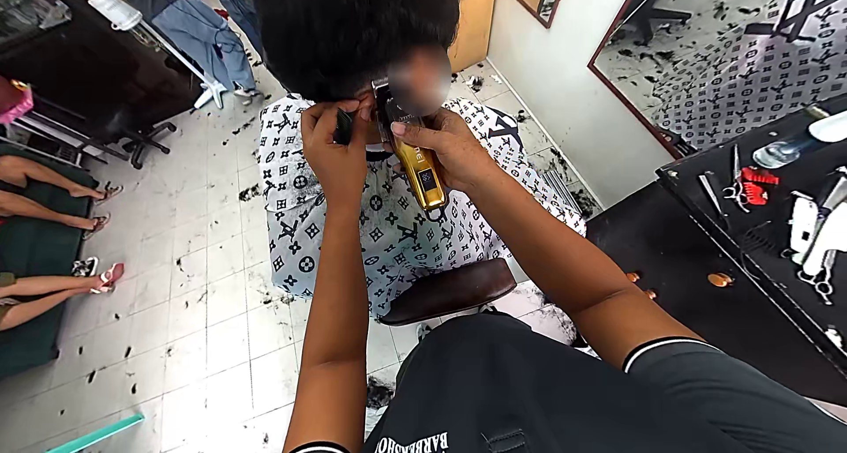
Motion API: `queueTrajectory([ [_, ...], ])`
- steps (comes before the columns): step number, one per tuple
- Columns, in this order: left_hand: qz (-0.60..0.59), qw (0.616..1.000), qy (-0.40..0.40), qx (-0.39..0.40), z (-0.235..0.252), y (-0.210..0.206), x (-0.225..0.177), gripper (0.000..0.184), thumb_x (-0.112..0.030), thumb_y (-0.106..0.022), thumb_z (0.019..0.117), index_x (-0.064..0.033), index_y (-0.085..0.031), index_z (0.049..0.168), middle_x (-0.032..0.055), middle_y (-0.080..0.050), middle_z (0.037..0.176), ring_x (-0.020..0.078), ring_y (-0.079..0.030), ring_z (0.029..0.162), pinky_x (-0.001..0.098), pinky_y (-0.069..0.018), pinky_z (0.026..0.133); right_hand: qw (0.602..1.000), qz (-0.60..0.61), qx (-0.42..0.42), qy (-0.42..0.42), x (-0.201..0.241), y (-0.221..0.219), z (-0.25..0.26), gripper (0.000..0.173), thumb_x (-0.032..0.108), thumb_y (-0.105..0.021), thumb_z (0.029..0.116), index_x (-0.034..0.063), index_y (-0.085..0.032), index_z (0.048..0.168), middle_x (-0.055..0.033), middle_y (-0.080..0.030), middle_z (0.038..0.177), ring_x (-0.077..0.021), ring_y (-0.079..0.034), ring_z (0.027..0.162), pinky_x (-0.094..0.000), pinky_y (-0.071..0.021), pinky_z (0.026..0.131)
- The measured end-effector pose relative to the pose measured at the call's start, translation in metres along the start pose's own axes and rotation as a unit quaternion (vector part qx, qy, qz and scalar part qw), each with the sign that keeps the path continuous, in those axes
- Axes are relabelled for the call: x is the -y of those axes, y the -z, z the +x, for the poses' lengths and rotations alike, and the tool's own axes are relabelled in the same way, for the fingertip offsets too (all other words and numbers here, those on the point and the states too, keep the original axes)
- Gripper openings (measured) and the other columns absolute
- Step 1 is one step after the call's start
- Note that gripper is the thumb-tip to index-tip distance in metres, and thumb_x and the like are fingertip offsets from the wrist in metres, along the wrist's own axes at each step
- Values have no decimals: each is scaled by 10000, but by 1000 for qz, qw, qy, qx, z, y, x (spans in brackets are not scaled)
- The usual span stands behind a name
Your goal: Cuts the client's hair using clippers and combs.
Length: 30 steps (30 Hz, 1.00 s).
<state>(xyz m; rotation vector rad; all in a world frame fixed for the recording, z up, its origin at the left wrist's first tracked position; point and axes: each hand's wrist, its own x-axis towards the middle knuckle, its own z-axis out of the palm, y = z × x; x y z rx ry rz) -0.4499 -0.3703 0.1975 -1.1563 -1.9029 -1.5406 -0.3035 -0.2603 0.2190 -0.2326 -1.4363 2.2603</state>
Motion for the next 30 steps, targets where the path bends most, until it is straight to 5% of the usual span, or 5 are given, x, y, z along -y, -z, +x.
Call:
queueTrajectory([
  [18, -10, 1000, -2, -2, 1, 0, 1, 161, -199, -744, 946, -91, -777, 1061, 83, -635, 1095, 117, -587, 998, 225, -469, 854, 998, 50, 1, -38, 3, -12, -2, 334, 146, -626, 1004, -5, -512, 1280, -164, -681, 1025, -258, -721, 860, -417, -638, 745],
  [22, -18, 1000, 1, -4, 1, -1, 2, 153, -181, -740, 942, -76, -770, 1049, 91, -630, 1093, 124, -588, 1000, 222, -476, 855, 999, 34, -3, 13, 3, -14, -2, 353, 112, -646, 979, -6, -488, 1273, -162, -655, 1047, -272, -722, 871, -420, -646, 724],
  [26, -18, 1000, -2, -7, 1, -2, 3, 157, -200, -753, 940, -99, -778, 1058, 76, -633, 1089, 117, -586, 986, 223, -474, 838, 998, 41, 3, -45, 4, -10, -3, 334, 153, -621, 1004, 2, -513, 1281, -164, -688, 1039, -265, -728, 878, -413, -641, 747],
  [30, -22, 999, 23, 3, -1, 1, -3, 183, -200, -742, 942, -78, -766, 1076, 82, -623, 1090, 92, -571, 905, 200, -457, 762, 996, 66, 26, 52, 0, -6, -5, 341, 133, -611, 985, 2, -494, 1277, -149, -670, 1075, -253, -723, 927, -413, -639, 793],
])
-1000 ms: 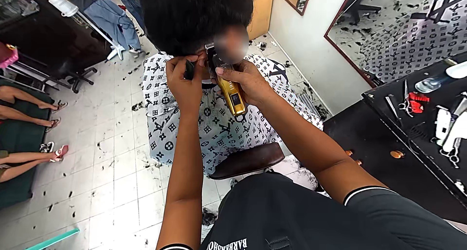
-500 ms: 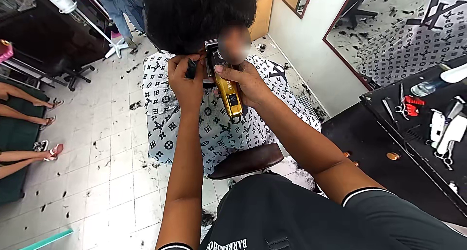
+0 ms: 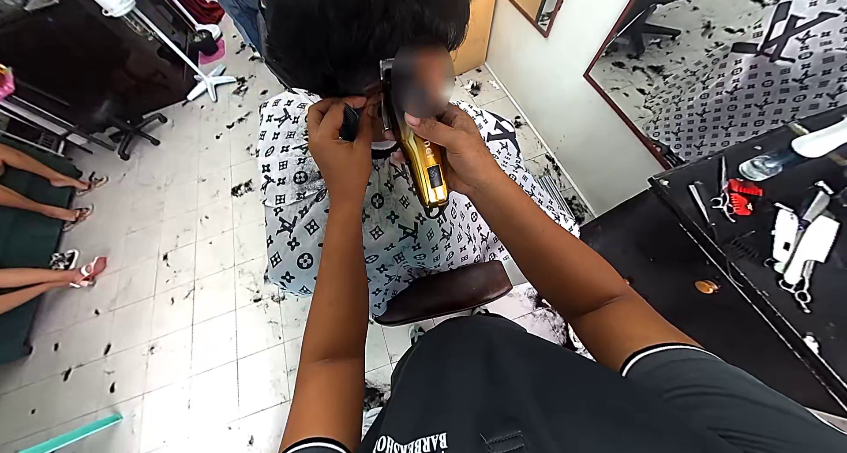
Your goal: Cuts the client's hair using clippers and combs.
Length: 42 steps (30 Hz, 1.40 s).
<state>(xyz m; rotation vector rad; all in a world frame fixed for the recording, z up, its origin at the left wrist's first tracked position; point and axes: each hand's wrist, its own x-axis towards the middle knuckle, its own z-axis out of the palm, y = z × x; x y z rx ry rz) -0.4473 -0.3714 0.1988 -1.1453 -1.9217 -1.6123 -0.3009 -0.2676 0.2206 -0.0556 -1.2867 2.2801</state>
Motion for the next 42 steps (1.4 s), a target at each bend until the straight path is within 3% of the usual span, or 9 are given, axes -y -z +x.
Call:
queueTrajectory([
  [2, -42, 999, 23, 9, 0, 1, -7, 216, -254, -725, 967, -65, -752, 1069, 56, -628, 1054, 52, -564, 830, 178, -451, 693, 999, 34, 7, 4, -2, 6, -9, 351, 217, -529, 1033, 42, -480, 1333, -135, -687, 1117, -239, -722, 962, -385, -632, 800],
  [5, -113, 991, 73, 15, 3, -2, -17, 245, -252, -637, 1021, -21, -720, 1006, 29, -667, 959, 49, -619, 840, 224, -519, 753, 996, 14, -5, -84, -2, 16, -23, 387, 367, -398, 1101, 145, -407, 1418, -126, -665, 1151, -234, -722, 873, -351, -634, 659],
  [9, -158, 980, 123, 5, -1, -18, -21, 227, -236, -719, 962, -26, -634, 969, 36, -688, 892, 105, -678, 838, 305, -573, 796, 991, -62, -36, -112, 7, 14, -21, 342, 308, -463, 1093, 85, -473, 1353, -138, -689, 1040, -239, -728, 771, -374, -643, 619],
  [12, -185, 971, 148, -41, -10, -31, -17, 267, -165, -787, 896, -50, -553, 955, 37, -639, 881, 93, -638, 786, 270, -557, 727, 989, -89, -37, -114, 17, 4, -14, 341, 249, -546, 1059, 78, -457, 1340, -134, -670, 1002, -255, -728, 775, -406, -651, 642],
  [15, -186, 966, 163, -78, -19, -45, -8, 204, -55, -735, 879, -51, -537, 930, 1, -553, 815, 54, -562, 737, 218, -494, 693, 985, -99, -32, -139, 21, -5, -11, 388, 128, -587, 1009, 68, -438, 1362, -146, -657, 1043, -275, -727, 821, -438, -651, 693],
  [18, -221, 950, 199, -99, -21, -55, 2, 217, 30, -708, 854, -56, -516, 909, 4, -545, 794, 57, -558, 714, 218, -504, 676, 982, -113, -31, -146, 22, -13, -8, 445, 65, -620, 983, 53, -422, 1382, -154, -643, 1083, -281, -723, 855, -453, -650, 727],
  [25, -246, 937, 212, -130, -22, -64, 8, 191, -9, -681, 846, -85, -506, 839, -7, -548, 724, 62, -579, 677, 245, -517, 642, 981, -110, -50, -153, 14, -26, -3, 483, 66, -652, 982, 33, -400, 1392, -171, -647, 1078, -295, -728, 860, -457, -650, 746],
  [31, -220, 941, 228, -121, -20, -61, 9, 159, 27, -647, 807, -54, -545, 898, 2, -570, 756, 54, -583, 689, 233, -522, 661, 984, -138, -45, -108, 6, -26, 1, 533, 46, -680, 954, 21, -393, 1402, -182, -622, 1121, -300, -720, 870, -459, -651, 727],
  [42, -280, 924, 226, -131, -19, -62, 4, 142, 5, -642, 856, -20, -568, 974, 15, -607, 810, 59, -618, 741, 237, -550, 708, 982, -141, -49, -114, 3, -28, 3, 518, 55, -680, 959, 11, -414, 1400, -181, -640, 1109, -287, -720, 879, -451, -647, 746],
])
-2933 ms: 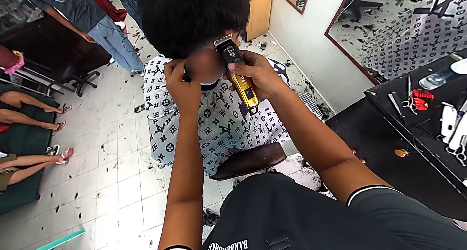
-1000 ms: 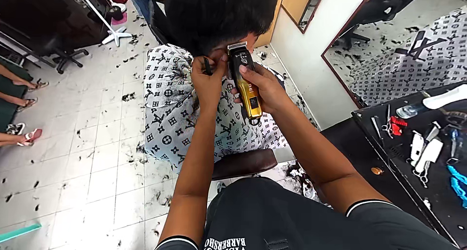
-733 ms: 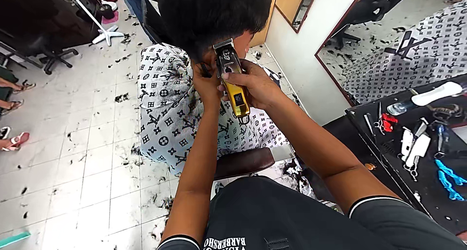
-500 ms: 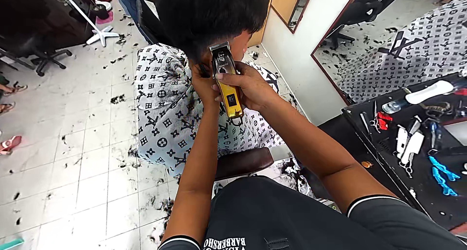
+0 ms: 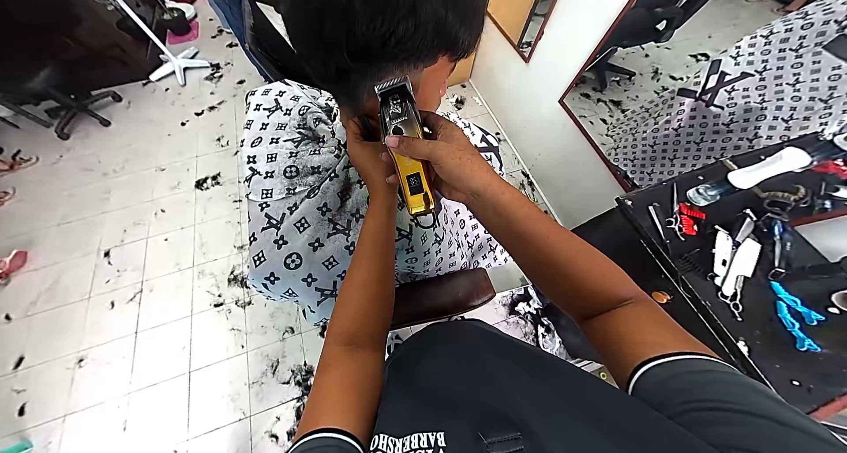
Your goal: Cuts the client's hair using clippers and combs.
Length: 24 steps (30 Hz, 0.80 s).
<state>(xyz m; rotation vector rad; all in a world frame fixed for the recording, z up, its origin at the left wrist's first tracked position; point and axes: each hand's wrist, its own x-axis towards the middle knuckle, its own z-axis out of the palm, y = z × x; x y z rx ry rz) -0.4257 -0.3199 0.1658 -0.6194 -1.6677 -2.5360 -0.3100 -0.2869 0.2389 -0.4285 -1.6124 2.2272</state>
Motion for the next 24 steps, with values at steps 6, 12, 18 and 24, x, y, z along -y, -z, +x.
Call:
queueTrajectory([
  [6, -3, 1000, -7, -1, -1, 0, -1, 120, -5, -630, 885, -13, -575, 991, 21, -616, 831, 59, -625, 766, 240, -555, 730, 1000, 16, 3, -20, 3, 0, -1, 490, 72, -670, 969, 17, -424, 1390, -189, -665, 1082, -300, -730, 868, -459, -648, 748],
  [12, 2, 1000, -15, 5, -1, 1, -1, 165, -5, -631, 842, -16, -572, 996, 5, -606, 840, 40, -612, 771, 223, -541, 734, 1000, 7, 8, 17, -1, 0, -1, 546, 53, -689, 949, 10, -396, 1407, -181, -628, 1126, -288, -716, 901, -455, -646, 764],
  [18, 14, 1000, -22, 3, -1, 1, 0, 175, -12, -642, 824, -21, -570, 982, -6, -602, 824, 25, -605, 752, 213, -537, 719, 999, -3, 5, 42, -1, 0, 1, 553, 52, -703, 938, 9, -404, 1401, -176, -629, 1127, -275, -712, 906, -453, -646, 770],
  [24, -5, 1000, -20, -2, -2, -1, -1, 153, 13, -636, 849, -26, -560, 976, -3, -604, 817, 31, -611, 746, 214, -544, 711, 1000, 23, 7, 10, 0, 1, -1, 500, 73, -674, 967, 0, -422, 1393, -184, -643, 1119, -288, -717, 917, -461, -642, 781],
])
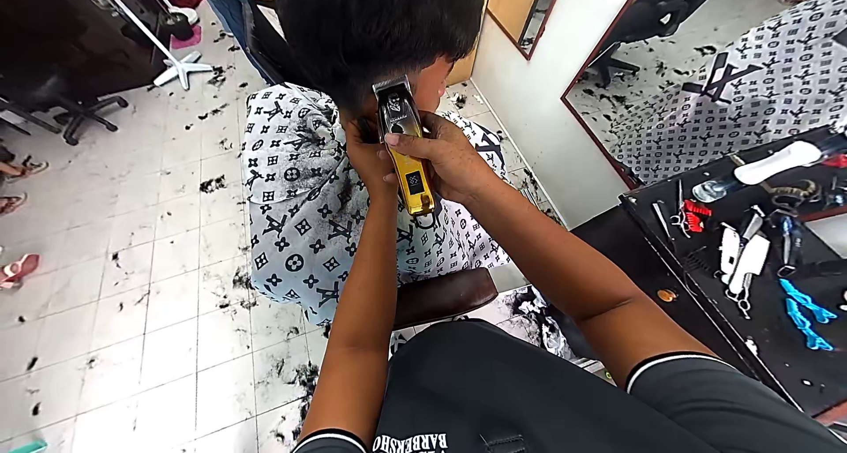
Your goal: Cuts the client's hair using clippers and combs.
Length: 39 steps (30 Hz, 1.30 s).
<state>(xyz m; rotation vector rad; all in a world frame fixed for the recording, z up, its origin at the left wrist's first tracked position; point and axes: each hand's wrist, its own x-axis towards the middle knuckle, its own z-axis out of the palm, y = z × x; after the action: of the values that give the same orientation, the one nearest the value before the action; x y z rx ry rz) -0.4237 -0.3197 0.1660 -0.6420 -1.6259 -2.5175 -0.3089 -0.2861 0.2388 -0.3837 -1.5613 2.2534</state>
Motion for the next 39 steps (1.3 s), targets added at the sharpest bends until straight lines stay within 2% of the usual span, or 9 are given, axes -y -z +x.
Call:
queueTrajectory([
  [3, 22, 1000, -6, 3, -1, 2, 0, 182, -19, -639, 824, -18, -563, 990, -7, -598, 834, 16, -602, 758, 204, -534, 717, 999, -5, 4, 42, -2, -1, 1, 544, 56, -697, 938, 12, -405, 1394, -177, -630, 1120, -280, -712, 912, -463, -644, 781],
  [7, 15, 1000, -13, 6, 0, 1, 2, 116, 7, -628, 879, -21, -557, 965, 4, -600, 817, 34, -612, 749, 217, -547, 718, 999, 27, 1, -20, 0, 0, -1, 447, 89, -650, 979, 6, -440, 1364, -176, -664, 1058, -283, -724, 866, -447, -642, 754],
  [11, 43, 999, -5, 2, -1, 1, -4, 169, 10, -628, 818, -18, -561, 971, -17, -591, 818, -3, -591, 745, 183, -525, 713, 999, 5, 8, 44, -4, 1, 1, 543, 55, -685, 944, 11, -403, 1407, -184, -632, 1132, -289, -711, 932, -467, -640, 793],
  [16, 18, 1000, -19, 0, 1, 1, 5, 144, 5, -648, 848, -32, -551, 949, -3, -594, 793, 33, -607, 730, 213, -543, 699, 1000, 30, 6, -7, 0, 0, -1, 433, 82, -643, 984, -2, -444, 1360, -175, -661, 1053, -280, -723, 858, -439, -645, 742],
  [20, 44, 999, -6, 2, -1, 2, 1, 153, -10, -616, 843, -19, -558, 985, -13, -576, 814, 11, -583, 734, 195, -522, 696, 997, -1, 20, 69, -4, 1, 0, 540, 71, -683, 948, 10, -402, 1405, -183, -632, 1134, -290, -712, 947, -466, -644, 792],
  [24, -16, 1000, -13, 17, 1, 2, 5, 128, 13, -644, 894, -22, -553, 979, 20, -605, 806, 70, -631, 758, 250, -560, 719, 999, 24, 20, -27, -3, 5, -6, 416, 104, -623, 996, 14, -447, 1362, -174, -674, 1049, -287, -726, 866, -450, -644, 747],
  [33, 23, 999, -29, 9, 3, 3, 13, 257, 14, -718, 743, -37, -552, 934, 9, -607, 797, 50, -616, 733, 226, -541, 689, 996, 88, 30, -13, -1, 13, -2, 347, 95, -569, 1011, 30, -450, 1331, -162, -672, 1052, -277, -725, 912, -440, -641, 771],
  [37, -14, 999, -30, 17, 1, 3, 11, 250, 33, -700, 805, 7, -568, 1015, 47, -647, 865, 80, -657, 809, 259, -575, 754, 993, 105, 38, -26, -2, 14, -2, 321, 110, -550, 1023, 35, -468, 1324, -164, -686, 1052, -274, -729, 912, -440, -639, 784],
  [39, 18, 999, -25, 10, 2, 3, 11, 232, 22, -693, 769, -8, -568, 962, 36, -626, 823, 70, -629, 761, 249, -554, 709, 992, 119, 39, -19, -3, 14, -2, 320, 105, -549, 1022, 32, -469, 1323, -171, -684, 1069, -282, -728, 928, -444, -638, 788],
])
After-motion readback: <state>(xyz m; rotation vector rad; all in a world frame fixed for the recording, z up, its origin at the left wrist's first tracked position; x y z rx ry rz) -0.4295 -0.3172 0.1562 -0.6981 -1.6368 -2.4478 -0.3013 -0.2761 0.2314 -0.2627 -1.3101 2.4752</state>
